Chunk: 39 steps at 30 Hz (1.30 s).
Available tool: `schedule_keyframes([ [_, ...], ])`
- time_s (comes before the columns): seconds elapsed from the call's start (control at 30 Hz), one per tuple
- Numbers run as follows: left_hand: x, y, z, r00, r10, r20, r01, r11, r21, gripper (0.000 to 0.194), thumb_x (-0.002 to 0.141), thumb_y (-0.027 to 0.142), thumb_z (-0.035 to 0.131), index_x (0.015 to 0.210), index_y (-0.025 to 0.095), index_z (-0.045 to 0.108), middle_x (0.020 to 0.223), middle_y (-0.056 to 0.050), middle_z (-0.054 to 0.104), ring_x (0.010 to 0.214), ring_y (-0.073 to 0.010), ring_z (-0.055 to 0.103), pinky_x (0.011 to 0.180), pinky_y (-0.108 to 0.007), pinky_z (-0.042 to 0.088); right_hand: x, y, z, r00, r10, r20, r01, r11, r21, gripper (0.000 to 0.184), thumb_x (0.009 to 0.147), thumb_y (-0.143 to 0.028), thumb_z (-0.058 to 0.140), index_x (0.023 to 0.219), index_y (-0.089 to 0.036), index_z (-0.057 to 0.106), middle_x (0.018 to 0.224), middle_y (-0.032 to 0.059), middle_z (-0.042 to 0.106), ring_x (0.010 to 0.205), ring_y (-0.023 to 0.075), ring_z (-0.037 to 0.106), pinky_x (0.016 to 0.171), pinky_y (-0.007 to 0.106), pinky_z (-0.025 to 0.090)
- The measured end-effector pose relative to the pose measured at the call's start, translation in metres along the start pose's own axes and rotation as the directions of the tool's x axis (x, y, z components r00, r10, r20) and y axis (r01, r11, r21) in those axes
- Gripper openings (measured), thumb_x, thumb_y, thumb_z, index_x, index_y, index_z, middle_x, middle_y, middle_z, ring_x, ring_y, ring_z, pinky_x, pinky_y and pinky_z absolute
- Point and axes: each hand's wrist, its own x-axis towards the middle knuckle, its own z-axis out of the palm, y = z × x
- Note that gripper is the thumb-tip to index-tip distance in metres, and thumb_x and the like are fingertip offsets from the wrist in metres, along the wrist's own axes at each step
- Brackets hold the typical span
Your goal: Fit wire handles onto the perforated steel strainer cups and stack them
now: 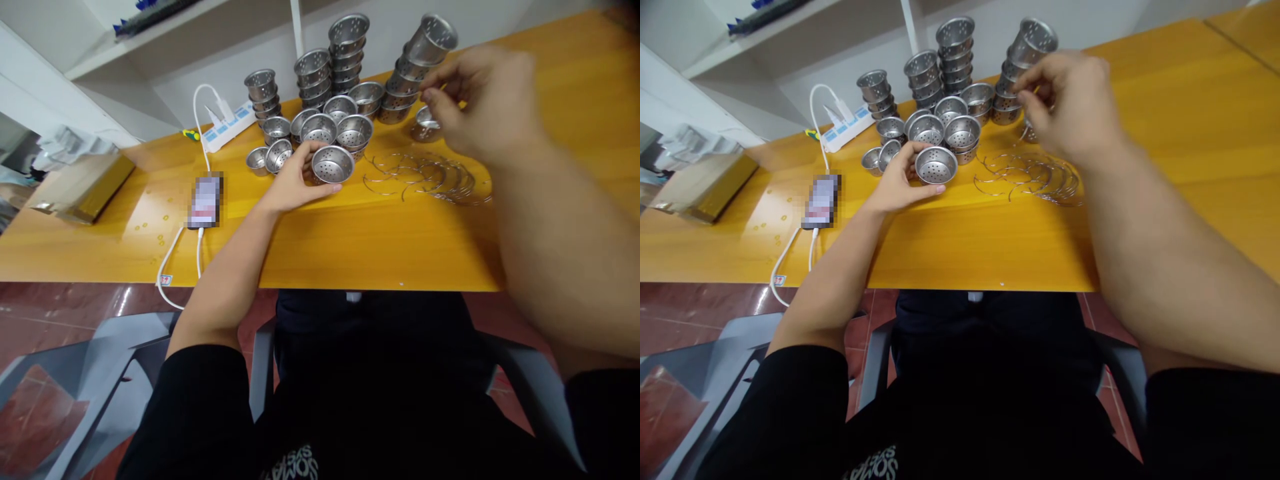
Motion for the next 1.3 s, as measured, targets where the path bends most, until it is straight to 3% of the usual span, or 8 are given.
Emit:
schedule_keyframes([
  [0.1, 0.002, -0.002, -0.001, 1.000, 0.025, -0.012, -0.025, 0.999, 0.040, 0.108, 0.081, 0.096, 0.084, 0.153, 0.024, 0.049, 0.151, -0.014, 0.068, 0.143, -0.0357, 0.073, 0.127, -0.063, 0.057, -0.003, -0.005, 0.025, 0.998, -0.002, -0.065, 0.017, 0.972, 0.233, 0.019, 0.114, -0.021, 0.070, 0.130, -0.025, 0.081, 0.118, 0.0120, 0.083, 0.100, 0.0262, 0.082, 0.091, 0.039, 0.065],
  [0.2, 0.004, -0.002, -0.001, 0.999, 0.034, -0.026, -0.032, 0.997, 0.069, 0.108, 0.080, 0.095, 0.085, 0.153, 0.023, 0.052, 0.148, -0.013, 0.068, 0.146, -0.0370, 0.070, 0.131, -0.066, 0.053, -0.009, -0.017, 0.047, 0.999, 0.029, -0.028, -0.017, 0.936, 0.351, 0.009, 0.112, -0.028, 0.075, 0.121, -0.026, 0.076, 0.112, 0.0093, 0.082, 0.093, 0.0249, 0.079, 0.087, 0.039, 0.067],
  [0.3, 0.005, 0.000, -0.001, 0.998, 0.049, -0.036, -0.046, 0.997, 0.068, 0.109, 0.078, 0.097, 0.085, 0.152, 0.024, 0.055, 0.146, -0.011, 0.069, 0.145, -0.0368, 0.070, 0.131, -0.066, 0.053, -0.016, -0.029, 0.059, 1.000, 0.011, 0.028, -0.022, 0.902, 0.431, 0.020, 0.110, -0.046, 0.080, 0.112, -0.029, 0.070, 0.108, 0.0079, 0.078, 0.091, 0.0266, 0.076, 0.086, 0.043, 0.068],
  [0.5, 0.005, -0.003, 0.002, 0.998, 0.006, -0.064, -0.003, 0.999, 0.038, 0.118, 0.076, 0.104, 0.078, 0.160, 0.027, 0.049, 0.151, -0.012, 0.067, 0.148, -0.0378, 0.069, 0.130, -0.065, 0.053, -0.020, -0.033, 0.058, 0.995, -0.014, 0.099, -0.030, 0.903, 0.428, 0.033, 0.107, -0.063, 0.080, 0.113, -0.032, 0.072, 0.107, 0.0094, 0.078, 0.100, 0.0333, 0.077, 0.089, 0.049, 0.069],
  [0.67, 0.008, -0.005, 0.000, 0.998, 0.002, -0.058, 0.000, 1.000, 0.028, 0.123, 0.076, 0.109, 0.072, 0.165, 0.027, 0.047, 0.162, -0.014, 0.063, 0.158, -0.0407, 0.064, 0.136, -0.065, 0.049, -0.015, -0.027, 0.052, 0.994, 0.034, 0.103, -0.066, 0.940, 0.334, 0.019, 0.114, -0.043, 0.075, 0.117, -0.025, 0.078, 0.118, 0.0122, 0.082, 0.105, 0.0308, 0.078, 0.092, 0.043, 0.068],
  [0.9, 0.006, 0.008, -0.005, 0.998, 0.019, -0.058, -0.016, 0.998, 0.063, 0.116, 0.076, 0.106, 0.076, 0.158, 0.025, 0.055, 0.155, -0.014, 0.069, 0.150, -0.0398, 0.070, 0.132, -0.068, 0.052, -0.015, -0.012, 0.062, 0.981, 0.028, 0.193, -0.100, 0.921, 0.377, 0.020, 0.108, -0.020, 0.074, 0.124, -0.021, 0.086, 0.082, 0.0048, 0.074, 0.060, 0.0213, 0.062, 0.066, 0.042, 0.065],
  [1.1, 0.003, 0.008, -0.006, 0.996, 0.005, -0.088, 0.003, 0.996, 0.088, 0.116, 0.076, 0.103, 0.080, 0.160, 0.027, 0.052, 0.149, -0.013, 0.071, 0.142, -0.0363, 0.072, 0.131, -0.066, 0.053, -0.012, -0.007, 0.069, 0.975, 0.029, 0.222, -0.150, 0.819, 0.553, 0.022, 0.103, -0.038, 0.094, 0.105, -0.022, 0.080, 0.092, 0.0089, 0.081, 0.082, 0.0301, 0.083, 0.086, 0.054, 0.076],
  [1.3, 0.004, 0.001, 0.002, 0.997, 0.015, -0.082, -0.006, 0.994, 0.109, 0.124, 0.079, 0.101, 0.080, 0.171, 0.029, 0.037, 0.151, -0.014, 0.067, 0.147, -0.0385, 0.067, 0.134, -0.065, 0.049, -0.013, -0.014, 0.065, 0.981, 0.060, 0.184, -0.155, 0.812, 0.563, 0.035, 0.099, -0.050, 0.099, 0.100, -0.023, 0.078, 0.088, 0.0087, 0.077, 0.080, 0.0308, 0.082, 0.080, 0.052, 0.075],
])
